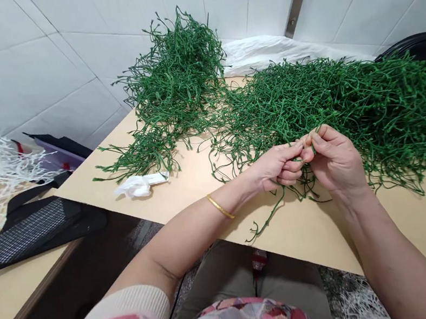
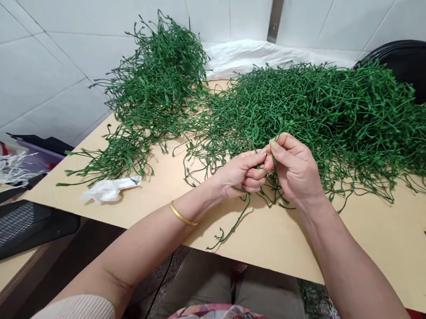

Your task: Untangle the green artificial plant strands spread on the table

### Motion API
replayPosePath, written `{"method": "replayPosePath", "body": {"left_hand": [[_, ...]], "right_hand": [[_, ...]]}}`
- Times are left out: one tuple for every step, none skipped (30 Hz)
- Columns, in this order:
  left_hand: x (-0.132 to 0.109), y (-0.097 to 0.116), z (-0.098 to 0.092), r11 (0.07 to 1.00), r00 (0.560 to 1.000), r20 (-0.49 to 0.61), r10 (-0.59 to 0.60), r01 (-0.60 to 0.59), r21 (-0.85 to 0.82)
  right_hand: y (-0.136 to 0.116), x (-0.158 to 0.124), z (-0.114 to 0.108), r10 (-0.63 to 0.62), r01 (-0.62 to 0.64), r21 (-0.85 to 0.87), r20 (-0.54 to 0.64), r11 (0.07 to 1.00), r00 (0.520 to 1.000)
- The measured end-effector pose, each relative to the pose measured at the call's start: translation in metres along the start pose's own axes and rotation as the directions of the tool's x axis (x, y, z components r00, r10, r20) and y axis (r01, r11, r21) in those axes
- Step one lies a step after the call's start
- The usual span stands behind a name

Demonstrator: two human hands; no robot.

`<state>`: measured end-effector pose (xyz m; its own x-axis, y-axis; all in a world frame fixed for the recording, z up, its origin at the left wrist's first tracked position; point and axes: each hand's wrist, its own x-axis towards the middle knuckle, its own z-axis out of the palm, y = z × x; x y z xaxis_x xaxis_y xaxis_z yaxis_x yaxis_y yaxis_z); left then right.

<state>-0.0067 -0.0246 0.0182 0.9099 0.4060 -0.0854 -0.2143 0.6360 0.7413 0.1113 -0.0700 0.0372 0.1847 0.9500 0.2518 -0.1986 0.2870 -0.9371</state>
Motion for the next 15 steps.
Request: {"method": "replayPosePath", "body": {"left_hand": [[0.0,0.001,0.0,1.0,1.0,0.005,-0.001,0.001,-0.001],[0.0,0.002,-0.001,1.0,1.0,0.012,0.003,-0.003,-0.002],[0.0,0.003,-0.003,1.0,1.0,0.014,0.017,-0.017,-0.002],[0.0,0.005,-0.005,0.999,0.999,0.009,0.043,-0.043,-0.001],[0.001,0.006,-0.007,0.997,0.997,-0.004,0.081,-0.081,0.002],[0.002,0.007,-0.01,0.992,0.992,-0.022,0.123,-0.123,0.009],[0.002,0.008,-0.012,0.987,0.986,-0.042,0.16,-0.159,0.022],[0.003,0.009,-0.014,0.982,0.981,-0.054,0.185,-0.183,0.038],[0.003,0.009,-0.015,0.98,0.98,-0.053,0.193,-0.19,0.06],[0.003,0.009,-0.016,0.98,0.982,-0.046,0.182,-0.178,0.084],[0.003,0.009,-0.016,0.981,0.986,-0.038,0.165,-0.16,0.107],[0.003,0.008,-0.016,0.982,0.99,-0.027,0.141,-0.137,0.133],[0.002,0.008,-0.015,0.981,0.993,-0.016,0.119,-0.115,0.157],[0.001,0.007,-0.014,0.979,0.995,-0.004,0.102,-0.1,0.178],[0.0,0.007,-0.013,0.976,0.996,0.011,0.091,-0.091,0.196]], "right_hand": [[-0.001,0.0,-0.001,0.013,-0.013,0.029,0.008,0.999,1.0],[-0.002,0.0,-0.002,0.027,-0.028,0.06,0.012,0.998,1.0],[-0.003,0.001,-0.003,0.039,-0.04,0.085,0.011,0.996,0.999],[-0.003,0.001,-0.004,0.045,-0.045,0.1,0.001,0.994,0.999],[-0.003,0.001,-0.005,0.045,-0.042,0.102,-0.023,0.994,0.999],[-0.003,0.002,-0.005,0.033,-0.027,0.088,-0.062,0.996,0.998],[-0.003,0.003,-0.005,0.007,0.001,0.064,-0.12,0.998,0.993],[-0.002,0.004,-0.005,-0.029,0.036,0.037,-0.19,0.999,0.981],[-0.001,0.005,-0.006,-0.071,0.075,0.002,-0.265,0.997,0.962],[0.001,0.006,-0.006,-0.114,0.106,-0.04,-0.336,0.994,0.935],[0.002,0.007,-0.007,-0.151,0.124,-0.092,-0.395,0.988,0.906],[0.004,0.007,-0.008,-0.179,0.126,-0.15,-0.436,0.981,0.882],[0.006,0.007,-0.009,-0.2,0.115,-0.207,-0.46,0.972,0.865],[0.008,0.007,-0.011,-0.213,0.098,-0.259,-0.466,0.961,0.859],[0.01,0.007,-0.012,-0.226,0.082,-0.311,-0.459,0.947,0.859]]}}
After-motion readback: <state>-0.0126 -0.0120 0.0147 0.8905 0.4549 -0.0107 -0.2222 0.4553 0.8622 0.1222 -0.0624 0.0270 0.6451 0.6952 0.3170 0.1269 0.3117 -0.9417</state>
